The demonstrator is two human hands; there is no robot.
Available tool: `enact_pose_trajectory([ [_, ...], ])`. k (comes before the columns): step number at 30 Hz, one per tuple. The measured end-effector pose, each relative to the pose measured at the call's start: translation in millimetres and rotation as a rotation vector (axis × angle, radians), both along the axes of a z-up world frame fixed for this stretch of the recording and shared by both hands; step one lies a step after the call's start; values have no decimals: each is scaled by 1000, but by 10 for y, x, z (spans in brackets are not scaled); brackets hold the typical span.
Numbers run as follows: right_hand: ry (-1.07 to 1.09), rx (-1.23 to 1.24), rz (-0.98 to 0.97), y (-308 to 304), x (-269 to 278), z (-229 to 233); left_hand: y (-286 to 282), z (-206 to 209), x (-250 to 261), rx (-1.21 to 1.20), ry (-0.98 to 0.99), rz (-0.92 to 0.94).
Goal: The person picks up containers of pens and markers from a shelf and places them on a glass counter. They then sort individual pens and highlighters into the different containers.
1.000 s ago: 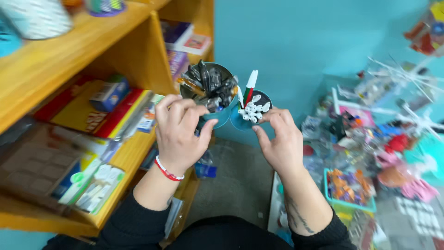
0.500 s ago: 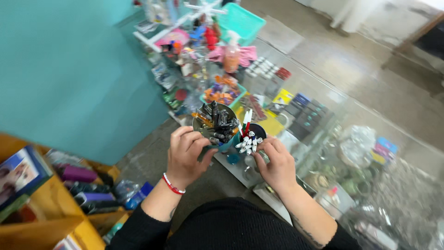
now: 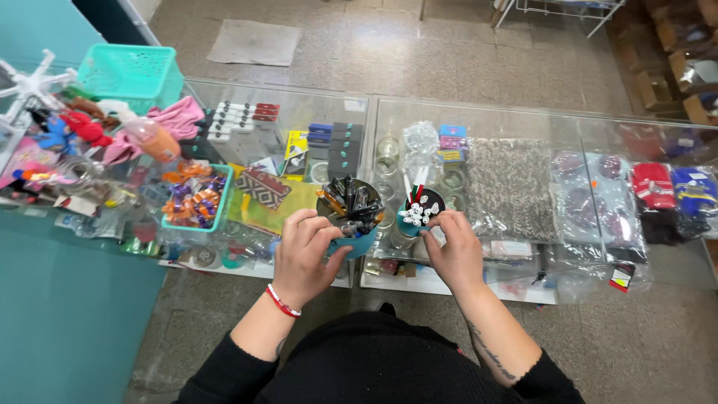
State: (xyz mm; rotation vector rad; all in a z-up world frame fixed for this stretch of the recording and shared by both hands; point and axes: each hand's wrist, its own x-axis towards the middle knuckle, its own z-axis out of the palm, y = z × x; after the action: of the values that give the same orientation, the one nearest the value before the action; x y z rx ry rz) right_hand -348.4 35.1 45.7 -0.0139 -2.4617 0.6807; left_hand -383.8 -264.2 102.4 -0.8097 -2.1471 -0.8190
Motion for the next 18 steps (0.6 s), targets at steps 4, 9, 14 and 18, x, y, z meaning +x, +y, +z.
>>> enact_pose_trajectory([
  [4,-24,0,-76,364,-139,-128,318,-69,-183,-34,-7,-41],
  [9,86,36,-114,721,-344,-196,650,-71,-322,-16,-23,-87],
  [14,91,60,-137,928,-514,-180,877,-182,-433,-64,-41,-67],
  [18,76,78,-149,1051,-612,-187,1040,-232,-500,-64,-74,-62],
])
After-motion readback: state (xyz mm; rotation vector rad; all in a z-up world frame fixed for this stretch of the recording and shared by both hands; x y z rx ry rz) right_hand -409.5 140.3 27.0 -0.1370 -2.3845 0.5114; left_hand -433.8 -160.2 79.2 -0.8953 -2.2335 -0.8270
